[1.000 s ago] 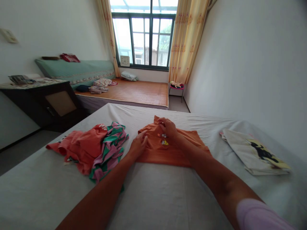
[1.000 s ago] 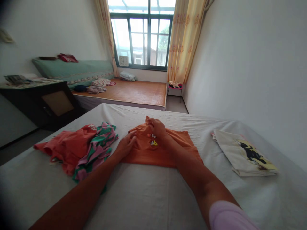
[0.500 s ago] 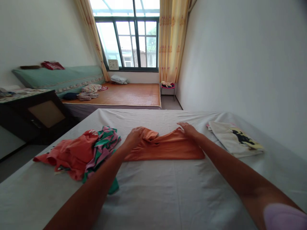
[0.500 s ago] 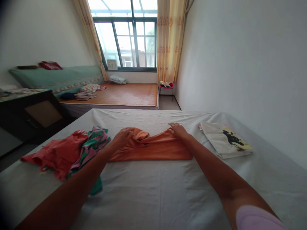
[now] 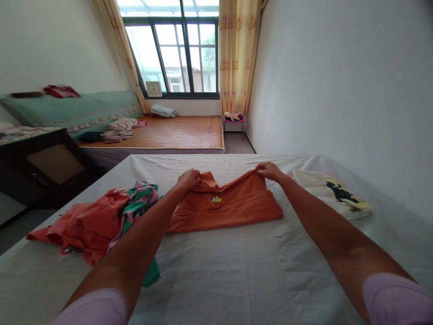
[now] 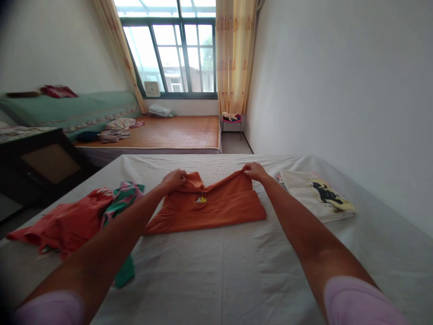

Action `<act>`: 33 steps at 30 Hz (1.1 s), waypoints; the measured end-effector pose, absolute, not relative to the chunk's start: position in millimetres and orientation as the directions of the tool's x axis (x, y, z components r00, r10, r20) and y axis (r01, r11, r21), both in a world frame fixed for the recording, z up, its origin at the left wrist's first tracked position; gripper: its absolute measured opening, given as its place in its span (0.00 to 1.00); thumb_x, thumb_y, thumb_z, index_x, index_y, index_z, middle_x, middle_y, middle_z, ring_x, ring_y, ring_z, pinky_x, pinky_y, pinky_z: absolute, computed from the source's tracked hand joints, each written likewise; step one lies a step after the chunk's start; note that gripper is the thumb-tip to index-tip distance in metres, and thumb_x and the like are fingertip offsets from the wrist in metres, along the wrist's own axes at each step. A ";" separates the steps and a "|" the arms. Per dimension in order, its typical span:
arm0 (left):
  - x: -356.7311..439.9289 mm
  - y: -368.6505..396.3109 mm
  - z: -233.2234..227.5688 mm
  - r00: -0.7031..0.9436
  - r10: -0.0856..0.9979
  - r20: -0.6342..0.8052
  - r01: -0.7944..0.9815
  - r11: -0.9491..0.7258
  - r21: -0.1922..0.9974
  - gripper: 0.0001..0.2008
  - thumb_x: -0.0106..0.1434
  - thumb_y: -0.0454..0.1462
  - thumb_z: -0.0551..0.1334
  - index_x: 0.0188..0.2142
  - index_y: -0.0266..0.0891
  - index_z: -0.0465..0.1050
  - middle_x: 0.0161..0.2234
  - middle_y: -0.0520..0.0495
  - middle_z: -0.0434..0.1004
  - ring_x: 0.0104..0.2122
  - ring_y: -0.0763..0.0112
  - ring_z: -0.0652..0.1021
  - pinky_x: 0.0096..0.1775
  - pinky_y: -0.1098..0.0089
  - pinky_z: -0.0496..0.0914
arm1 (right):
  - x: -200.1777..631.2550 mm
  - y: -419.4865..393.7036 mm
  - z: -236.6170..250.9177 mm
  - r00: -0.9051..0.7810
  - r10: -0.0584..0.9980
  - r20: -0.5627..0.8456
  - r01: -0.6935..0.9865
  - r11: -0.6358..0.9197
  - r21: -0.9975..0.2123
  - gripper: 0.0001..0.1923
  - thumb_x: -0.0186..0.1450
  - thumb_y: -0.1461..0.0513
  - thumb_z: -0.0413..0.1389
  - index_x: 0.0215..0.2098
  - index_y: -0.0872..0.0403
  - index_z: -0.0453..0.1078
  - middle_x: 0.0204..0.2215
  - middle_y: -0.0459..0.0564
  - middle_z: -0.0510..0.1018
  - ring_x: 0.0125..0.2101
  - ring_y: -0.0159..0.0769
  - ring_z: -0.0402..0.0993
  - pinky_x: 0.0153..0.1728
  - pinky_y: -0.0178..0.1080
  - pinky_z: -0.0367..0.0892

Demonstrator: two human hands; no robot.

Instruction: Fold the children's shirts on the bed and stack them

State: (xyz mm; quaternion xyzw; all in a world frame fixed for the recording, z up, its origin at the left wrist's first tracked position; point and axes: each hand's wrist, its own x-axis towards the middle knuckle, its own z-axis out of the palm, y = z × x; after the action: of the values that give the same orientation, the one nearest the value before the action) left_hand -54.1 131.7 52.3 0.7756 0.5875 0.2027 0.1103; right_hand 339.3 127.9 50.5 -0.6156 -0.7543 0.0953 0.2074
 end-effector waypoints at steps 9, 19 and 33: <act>-78.2 103.4 75.3 0.193 0.922 0.334 0.504 -0.386 0.773 0.14 0.52 0.37 0.55 0.34 0.35 0.75 0.32 0.48 0.78 0.34 0.66 0.77 0.38 0.69 0.71 | 344.1 96.0 32.2 -0.052 0.932 0.359 0.694 0.293 -0.658 0.09 0.57 0.63 0.56 0.37 0.55 0.73 0.31 0.48 0.80 0.33 0.36 0.75 0.36 0.36 0.69; -104.4 13.5 69.7 0.659 0.741 0.127 0.546 -0.588 0.597 0.14 0.52 0.34 0.54 0.28 0.43 0.80 0.35 0.48 0.81 0.42 0.66 0.78 0.50 0.66 0.68 | 367.0 22.4 33.0 -0.215 0.956 0.202 0.843 0.286 -0.456 0.23 0.52 0.74 0.46 0.33 0.51 0.78 0.36 0.46 0.80 0.41 0.36 0.74 0.43 0.35 0.68; -37.0 -10.2 37.3 0.645 0.727 0.235 0.587 -0.668 0.458 0.08 0.62 0.38 0.59 0.36 0.41 0.77 0.39 0.45 0.75 0.41 0.65 0.75 0.46 0.66 0.68 | 327.2 52.4 21.8 0.034 0.976 0.213 0.923 0.052 -0.382 0.15 0.66 0.64 0.50 0.47 0.56 0.74 0.47 0.54 0.78 0.47 0.38 0.72 0.51 0.37 0.61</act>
State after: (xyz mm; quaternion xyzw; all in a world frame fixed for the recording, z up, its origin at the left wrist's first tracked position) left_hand -37.0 -10.2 37.3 0.8902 0.3690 0.2036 0.1728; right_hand 327.2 52.4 21.8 -0.6858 -0.6923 0.0623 0.2156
